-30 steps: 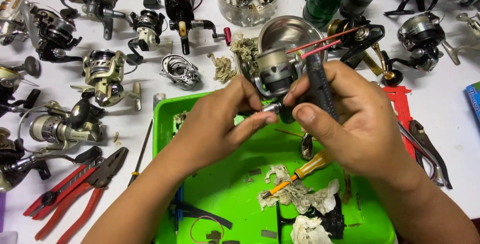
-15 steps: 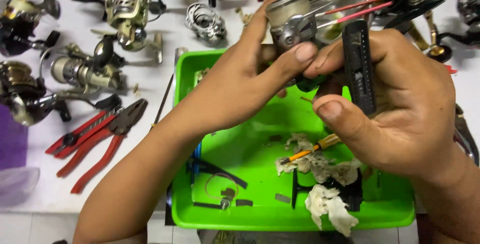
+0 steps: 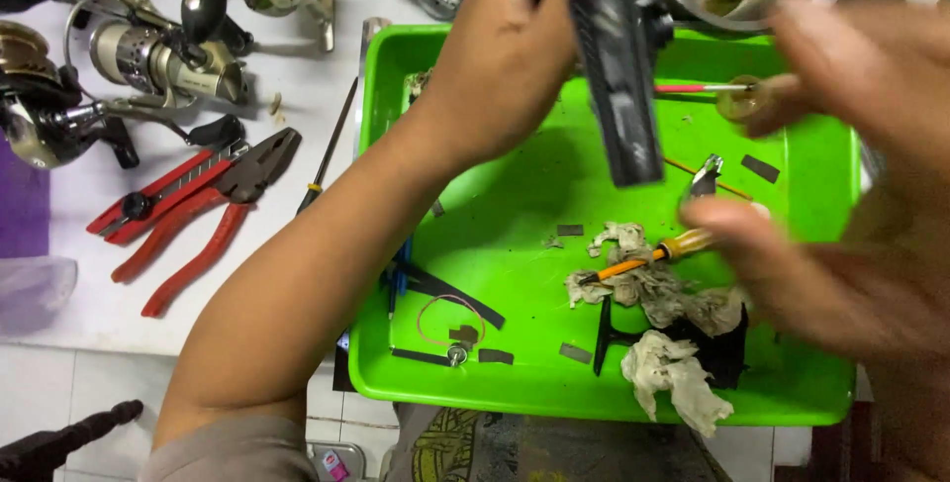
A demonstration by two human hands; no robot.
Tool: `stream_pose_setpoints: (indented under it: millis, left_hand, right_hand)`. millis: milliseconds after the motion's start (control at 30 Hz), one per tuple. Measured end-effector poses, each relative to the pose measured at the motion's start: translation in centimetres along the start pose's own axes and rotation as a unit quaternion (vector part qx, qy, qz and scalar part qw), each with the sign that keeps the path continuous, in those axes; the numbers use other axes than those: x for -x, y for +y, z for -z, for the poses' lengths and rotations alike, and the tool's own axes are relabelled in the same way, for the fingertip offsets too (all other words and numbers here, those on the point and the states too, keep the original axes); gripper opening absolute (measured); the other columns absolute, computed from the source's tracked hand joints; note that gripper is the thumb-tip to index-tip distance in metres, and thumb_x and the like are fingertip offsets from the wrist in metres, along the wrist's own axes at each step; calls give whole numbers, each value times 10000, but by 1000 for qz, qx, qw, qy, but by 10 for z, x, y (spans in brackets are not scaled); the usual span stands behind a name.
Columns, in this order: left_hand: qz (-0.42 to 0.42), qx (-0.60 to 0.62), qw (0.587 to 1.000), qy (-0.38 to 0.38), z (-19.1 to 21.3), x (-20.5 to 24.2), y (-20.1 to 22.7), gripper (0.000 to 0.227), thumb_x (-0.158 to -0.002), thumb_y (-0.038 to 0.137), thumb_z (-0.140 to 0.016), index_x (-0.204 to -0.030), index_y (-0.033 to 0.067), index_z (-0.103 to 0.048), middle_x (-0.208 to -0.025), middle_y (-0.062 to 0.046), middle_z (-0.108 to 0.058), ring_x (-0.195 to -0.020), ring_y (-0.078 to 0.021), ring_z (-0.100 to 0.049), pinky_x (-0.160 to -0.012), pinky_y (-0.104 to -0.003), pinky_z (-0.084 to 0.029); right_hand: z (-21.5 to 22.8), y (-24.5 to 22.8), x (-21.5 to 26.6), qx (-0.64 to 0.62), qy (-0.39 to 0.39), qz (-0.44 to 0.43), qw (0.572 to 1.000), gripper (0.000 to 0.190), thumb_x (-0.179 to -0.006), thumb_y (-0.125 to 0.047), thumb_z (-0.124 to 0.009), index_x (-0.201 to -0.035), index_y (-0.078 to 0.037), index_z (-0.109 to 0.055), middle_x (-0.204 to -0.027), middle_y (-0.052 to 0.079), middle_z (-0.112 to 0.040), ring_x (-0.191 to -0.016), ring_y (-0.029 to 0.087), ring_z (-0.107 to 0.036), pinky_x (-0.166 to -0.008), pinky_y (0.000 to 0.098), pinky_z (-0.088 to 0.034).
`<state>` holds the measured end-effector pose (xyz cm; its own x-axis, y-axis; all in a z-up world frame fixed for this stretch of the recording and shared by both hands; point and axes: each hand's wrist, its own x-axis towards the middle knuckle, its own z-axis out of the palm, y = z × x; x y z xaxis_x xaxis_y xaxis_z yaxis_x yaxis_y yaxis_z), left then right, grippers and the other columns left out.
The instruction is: Cleaning, lubricating, and assembling the internal components and body of a spinning fishing reel.
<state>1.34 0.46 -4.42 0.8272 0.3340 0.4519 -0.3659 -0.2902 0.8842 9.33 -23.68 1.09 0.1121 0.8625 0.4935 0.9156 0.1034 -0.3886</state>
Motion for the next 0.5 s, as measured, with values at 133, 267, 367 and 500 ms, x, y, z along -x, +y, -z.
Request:
stream_pose_setpoints:
  millis: [133,267,367,500]
  left_hand:
    - [21,29,999,2,9,9,-11,381,-1011,496,-473,-1091,150,-611,-1027,-27,-678,-978,-163,-667,-896,-356,-552]
    - [40,103,994,-14,14,7,-16,351,-1011,456,-501,-1090,129,-602,-1003,-65,-674,-954,-188,-705,-863,-368,-601]
    - [52,152,987,-26,18,5,-17,333,-1010,429,-520,-1089,114,-596,-987,-90,-672,-938,-205,-731,-841,-376,-633]
    - [65,227,971,-50,19,-6,-17,309,-1009,390,-549,-1088,93,-587,-963,-127,-669,-914,-229,-770,-807,-387,-683]
  right_hand:
    - [-22,77,25,-575,-538,268,555,469,-1251,-318,-347,-1010,-1,-595,-735,88,-593,-526,191,-548,-450,278,-396]
    - [-28,-36,-24,42,-157,183,970,339,-1027,-206,-594,-1359,-214,-523,-957,-2,-600,-645,192,-588,-762,422,-523]
    - [-74,-47,-27,21,-178,218,959,186,-1011,-150,-594,-1192,-127,-633,-1116,111,-660,-676,230,-611,-603,385,-485]
    - [-82,-51,-31,-10,-173,251,952,131,-1053,-92,-580,-939,-65,-639,-710,35,-516,-589,232,-486,-568,391,-396]
